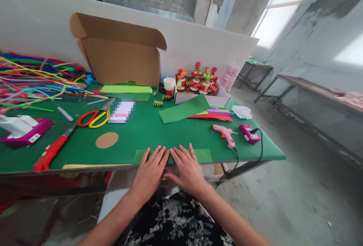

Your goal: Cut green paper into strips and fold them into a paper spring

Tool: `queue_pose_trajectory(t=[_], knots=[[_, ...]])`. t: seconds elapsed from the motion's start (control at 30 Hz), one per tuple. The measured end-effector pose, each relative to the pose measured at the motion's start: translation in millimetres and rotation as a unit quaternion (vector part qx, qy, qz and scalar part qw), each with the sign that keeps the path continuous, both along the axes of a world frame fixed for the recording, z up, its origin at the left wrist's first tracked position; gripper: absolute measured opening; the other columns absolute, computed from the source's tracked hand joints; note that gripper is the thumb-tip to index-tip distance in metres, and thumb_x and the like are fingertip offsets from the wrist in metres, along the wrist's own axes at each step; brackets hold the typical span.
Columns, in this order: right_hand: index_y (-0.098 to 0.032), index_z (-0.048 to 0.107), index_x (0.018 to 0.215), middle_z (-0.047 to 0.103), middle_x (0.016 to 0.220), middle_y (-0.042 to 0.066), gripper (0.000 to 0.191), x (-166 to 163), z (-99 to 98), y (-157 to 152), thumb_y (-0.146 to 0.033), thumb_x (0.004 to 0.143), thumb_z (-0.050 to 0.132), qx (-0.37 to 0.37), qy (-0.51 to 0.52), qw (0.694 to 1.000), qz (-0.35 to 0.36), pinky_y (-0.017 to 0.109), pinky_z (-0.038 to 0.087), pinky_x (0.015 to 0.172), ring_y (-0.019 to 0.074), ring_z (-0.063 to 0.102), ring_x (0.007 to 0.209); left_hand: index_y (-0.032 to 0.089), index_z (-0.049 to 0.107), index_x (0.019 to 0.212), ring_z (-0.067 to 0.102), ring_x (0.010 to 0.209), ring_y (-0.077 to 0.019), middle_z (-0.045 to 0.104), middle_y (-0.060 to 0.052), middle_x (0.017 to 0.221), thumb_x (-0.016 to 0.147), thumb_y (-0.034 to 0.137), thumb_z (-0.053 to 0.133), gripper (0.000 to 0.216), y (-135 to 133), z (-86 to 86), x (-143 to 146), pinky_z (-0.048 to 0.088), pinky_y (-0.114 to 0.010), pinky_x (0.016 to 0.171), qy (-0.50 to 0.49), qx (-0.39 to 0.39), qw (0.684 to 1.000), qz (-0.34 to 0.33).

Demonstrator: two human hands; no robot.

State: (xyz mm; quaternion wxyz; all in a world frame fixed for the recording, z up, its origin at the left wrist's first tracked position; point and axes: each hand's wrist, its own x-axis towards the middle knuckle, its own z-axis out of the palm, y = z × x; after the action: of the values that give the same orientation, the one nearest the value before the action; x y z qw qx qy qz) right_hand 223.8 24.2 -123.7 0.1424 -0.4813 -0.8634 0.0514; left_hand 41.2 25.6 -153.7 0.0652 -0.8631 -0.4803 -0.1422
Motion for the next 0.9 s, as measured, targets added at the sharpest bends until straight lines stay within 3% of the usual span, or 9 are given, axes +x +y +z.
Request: queue_pose_trajectory(t=[0.17, 0.27, 0.37, 0.53, 0.73, 0.9], knots=[[-0.013, 0.053, 0.138, 0.062, 0.135, 0.011, 0.041, 10, -16.5, 0, -0.024, 0.099, 0.045, 0.049, 0.023, 0.997, 0.063, 0.042, 0.036, 0.115, 0.0219, 0.050, 0.131, 0.016, 0.064, 0.124, 0.054, 0.130, -0.0249, 0.064, -0.012, 0.133, 0.094, 0.011, 0.035, 0.043, -1, -0.7, -10, 0.040, -0.045, 0.110, -0.023, 0.050, 0.998, -0.044], [-0.016, 0.060, 0.131, 0.068, 0.126, 0.011, 0.036, 24, -25.8, 3, -0.019, 0.099, 0.046, 0.090, 0.055, 0.993, 0.062, 0.038, 0.047, 0.101, 0.0217, 0.057, 0.121, 0.016, 0.070, 0.114, 0.062, 0.119, -0.0230, 0.071, -0.010, 0.121, 0.094, 0.010, 0.036, 0.040, 2, -0.6, -25, 0.046, -0.041, 0.103, -0.054, 0.091, 0.992, -0.074], [-0.020, 0.065, 0.124, 0.072, 0.116, 0.010, 0.032, 43, -25.4, 5, -0.020, 0.099, 0.047, 0.120, 0.085, 0.988, 0.042, 0.038, 0.051, 0.089, 0.0226, 0.063, 0.108, 0.017, 0.072, 0.109, 0.066, 0.108, -0.0228, 0.074, -0.009, 0.114, 0.095, 0.013, 0.039, 0.036, 5, 1.7, -45, 0.051, -0.039, 0.092, -0.103, 0.103, 0.986, -0.082], [-0.022, 0.072, 0.108, 0.074, 0.101, 0.008, 0.024, 76, -15.5, 7, -0.026, 0.099, 0.050, 0.105, 0.122, 0.987, -0.008, 0.036, 0.049, 0.077, 0.0211, 0.065, 0.090, 0.024, 0.074, 0.099, 0.068, 0.098, -0.0216, 0.078, -0.004, 0.103, 0.097, 0.031, 0.043, 0.032, 14, 9.8, -70, 0.053, -0.038, 0.082, -0.201, 0.003, 0.979, -0.043], [-0.023, 0.076, 0.093, 0.074, 0.088, 0.005, 0.018, 96, -16.5, 8, -0.025, 0.095, 0.058, 0.082, 0.175, 0.978, -0.075, 0.035, 0.048, 0.075, 0.0204, 0.064, 0.084, 0.029, 0.076, 0.088, 0.068, 0.091, -0.0219, 0.078, -0.002, 0.095, 0.091, 0.052, 0.049, 0.035, 23, 19.2, -76, 0.053, -0.039, 0.082, -0.295, -0.122, 0.947, 0.021], [-0.026, 0.075, 0.105, 0.076, 0.090, 0.005, 0.024, 106, -19.6, 5, -0.022, 0.096, 0.053, 0.127, 0.193, 0.971, -0.059, 0.038, 0.048, 0.082, 0.0220, 0.063, 0.089, 0.032, 0.077, 0.084, 0.067, 0.094, -0.0228, 0.079, -0.001, 0.097, 0.088, 0.053, 0.050, 0.034, 24, 23.1, -78, 0.052, -0.041, 0.084, -0.302, -0.151, 0.941, 0.011]])
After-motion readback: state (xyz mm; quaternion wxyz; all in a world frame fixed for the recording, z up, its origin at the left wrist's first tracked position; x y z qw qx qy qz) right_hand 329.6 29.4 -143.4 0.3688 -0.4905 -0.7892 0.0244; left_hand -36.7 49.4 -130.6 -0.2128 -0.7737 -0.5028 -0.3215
